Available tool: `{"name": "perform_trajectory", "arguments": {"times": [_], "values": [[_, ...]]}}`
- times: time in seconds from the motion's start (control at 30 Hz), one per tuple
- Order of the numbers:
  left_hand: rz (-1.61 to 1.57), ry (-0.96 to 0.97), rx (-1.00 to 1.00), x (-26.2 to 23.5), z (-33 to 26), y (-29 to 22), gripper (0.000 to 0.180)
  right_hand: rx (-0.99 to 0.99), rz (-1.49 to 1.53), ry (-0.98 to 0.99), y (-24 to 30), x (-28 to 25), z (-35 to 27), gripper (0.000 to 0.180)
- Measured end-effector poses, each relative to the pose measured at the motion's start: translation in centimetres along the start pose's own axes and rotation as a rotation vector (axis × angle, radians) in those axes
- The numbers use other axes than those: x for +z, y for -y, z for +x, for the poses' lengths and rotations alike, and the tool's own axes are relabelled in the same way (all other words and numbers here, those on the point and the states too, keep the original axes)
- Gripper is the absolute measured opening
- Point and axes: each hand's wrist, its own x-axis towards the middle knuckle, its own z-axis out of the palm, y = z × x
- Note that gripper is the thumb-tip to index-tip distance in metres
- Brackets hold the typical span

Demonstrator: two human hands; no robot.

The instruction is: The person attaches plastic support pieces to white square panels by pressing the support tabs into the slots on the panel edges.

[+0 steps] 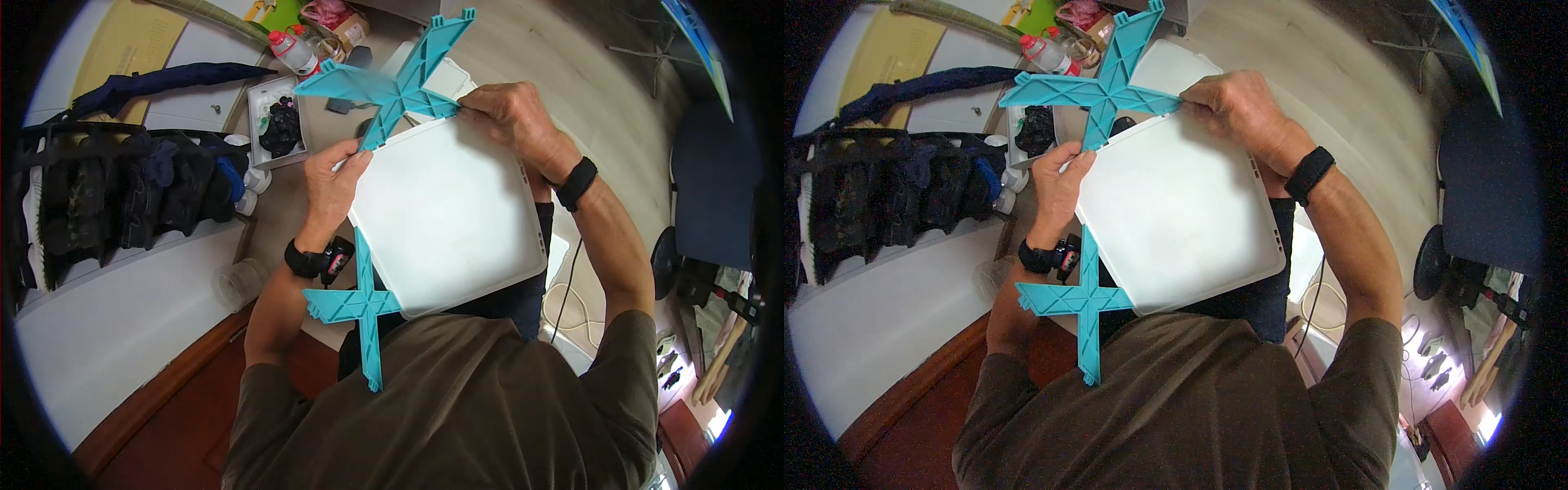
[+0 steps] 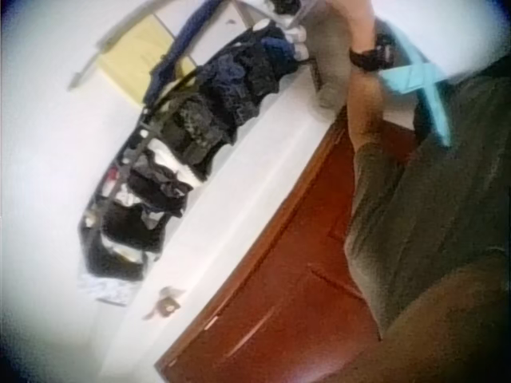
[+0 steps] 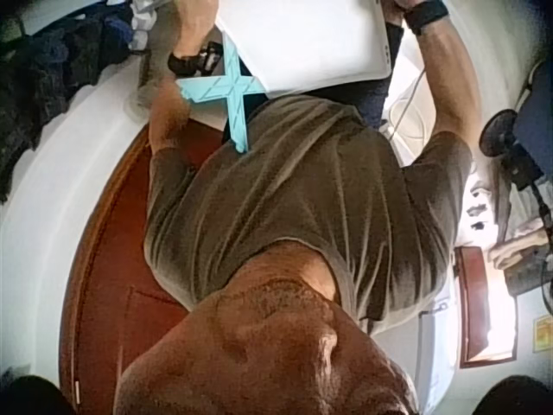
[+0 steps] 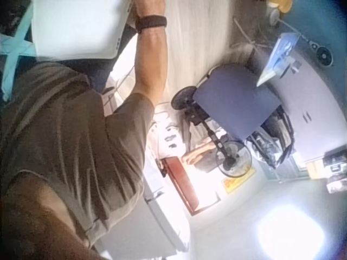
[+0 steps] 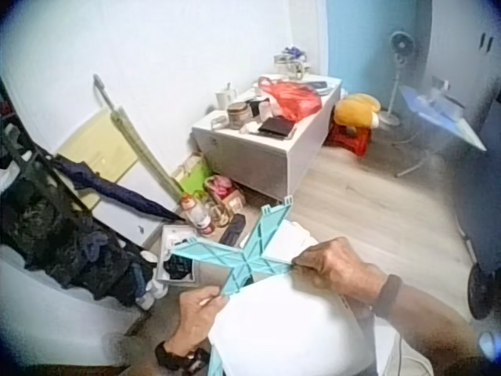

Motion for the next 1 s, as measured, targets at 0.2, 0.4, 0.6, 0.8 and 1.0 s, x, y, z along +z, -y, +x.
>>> {"name": "perform_trajectory", "arguments": {"times": [0.2,0.4,0.6,0.8,1.0], "values": [[0.017,-0.013,0.024,0.1,-0.1,0.5,0.016,-0.03,0.02,-0.063,0.3,0.2,0.0,0.006],[0.078,-0.01,0.053,-0.1,-0.2,0.5,0.016,-0.085,-0.026,-0.015,-0.1,0.2,-0.1,0.007],[0.103,0.014,0.067,0.4,0.4,-0.2,0.016,0.011,0.031,-0.105,0.9,0.4,-1.0,0.011],[0.023,0.096,0.101,0.7,0.7,-0.7,0.019,0.064,-0.084,0.181,1.2,-0.5,-0.8,0.016],[0.053,0.108,0.069,0.4,0.7,-0.7,0.018,0.019,-0.017,0.11,1.2,-0.3,-1.0,0.019]]}}
